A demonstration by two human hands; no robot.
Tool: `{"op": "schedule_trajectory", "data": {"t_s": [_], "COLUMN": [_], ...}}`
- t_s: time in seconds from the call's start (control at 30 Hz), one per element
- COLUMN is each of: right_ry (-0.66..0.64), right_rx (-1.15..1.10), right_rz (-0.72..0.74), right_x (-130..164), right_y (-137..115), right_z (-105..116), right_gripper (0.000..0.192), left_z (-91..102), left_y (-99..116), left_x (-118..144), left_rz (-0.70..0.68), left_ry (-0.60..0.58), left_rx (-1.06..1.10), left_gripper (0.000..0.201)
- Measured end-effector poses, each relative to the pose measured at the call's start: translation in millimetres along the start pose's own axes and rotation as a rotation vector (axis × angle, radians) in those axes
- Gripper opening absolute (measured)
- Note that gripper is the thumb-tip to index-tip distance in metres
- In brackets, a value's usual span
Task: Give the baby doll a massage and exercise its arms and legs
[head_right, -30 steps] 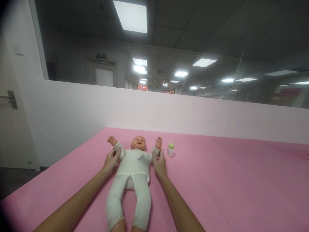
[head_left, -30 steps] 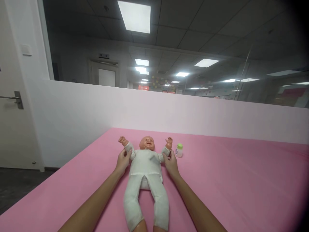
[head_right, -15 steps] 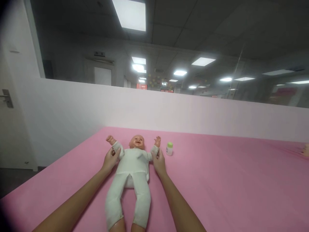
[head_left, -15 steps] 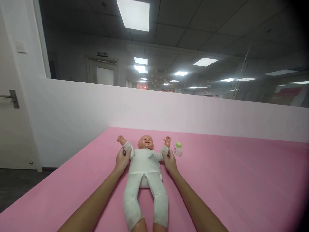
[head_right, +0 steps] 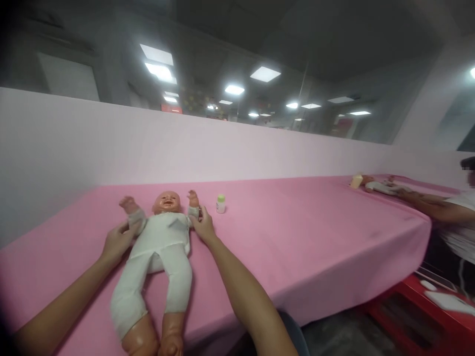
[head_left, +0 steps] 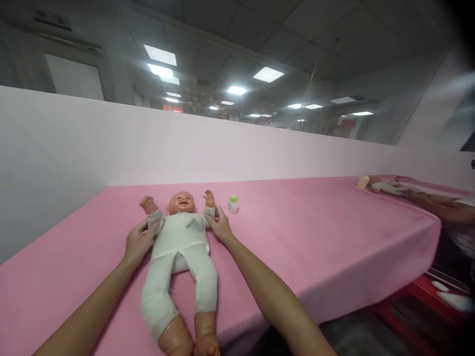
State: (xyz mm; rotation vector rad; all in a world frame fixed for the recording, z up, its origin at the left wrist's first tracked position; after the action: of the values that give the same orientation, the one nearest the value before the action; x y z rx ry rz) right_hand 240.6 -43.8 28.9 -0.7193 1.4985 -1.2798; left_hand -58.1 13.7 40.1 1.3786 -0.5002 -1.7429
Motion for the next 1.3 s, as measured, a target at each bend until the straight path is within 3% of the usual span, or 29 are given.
{"op": "schedule_trajectory", "data": {"t_s": [0.13,0.27,0.37,0.5,0.67,0.9,1.13,1.3], "right_ry": [0.024,-0.065,-0.075,-0.048,0.023,-0.072,-0.02,-0.024], "right_rx": [0.072,0.28,0.256,0.102,0.093,0.329,0.149,0.149], "right_rz": [0.022,0.206,0.178,0.061,0.048,0.244,0.136,0.123], "right_x": [-1.5,2.8,4.4,3.4,0.5,4.2,5.3,8.7], "right_y": [-3.8,-15.0,-14.3,-8.6,-8.9,-14.2,0.0,-2.1], "right_z": [5.6,-0.5,0.7,8.1,14.8,-0.7,7.6,9.9], "right_gripper": [0.028,0.025,0.025,0.022,0.023,0.032,0.048,0.046], "left_z": [-2.5,-12.5,-15.7,-13.6,-10.7,-13.8,-17.4,-16.7], "left_y": [-3.8,12.2,23.0,27.8,23.8,29.4,27.4,28.7], "left_x": [-2.7,-4.2,0.4,3.4,2.1,1.8,8.2,14.1], "left_rz": [0.051,-0.207,-0.286,-0.215,-0.07,-0.211,-0.231,-0.199], "left_ry": [-0.028,-0.105,-0.117,-0.073,-0.04,-0.005,0.033,0.083], "left_rx": [-0.127,-0.209,-0.256,-0.249,-0.265,-0.198,-0.05,0.057], "left_gripper": [0.039,0.038,0.034,0.026,0.025,0.023,0.026,0.023]}}
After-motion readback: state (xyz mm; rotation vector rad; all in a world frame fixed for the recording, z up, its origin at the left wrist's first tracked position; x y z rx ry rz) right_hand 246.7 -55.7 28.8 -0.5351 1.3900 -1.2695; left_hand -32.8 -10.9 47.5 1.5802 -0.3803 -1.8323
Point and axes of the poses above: each hand's wrist, its own x-axis away from the middle knuckle, its own z-axis out of the back of the hand, y = z × x, the point moved 6 cm from there along -x, towards the middle knuckle, and after that the axes turned 14 degrees about -z, right-handed, at the moved point
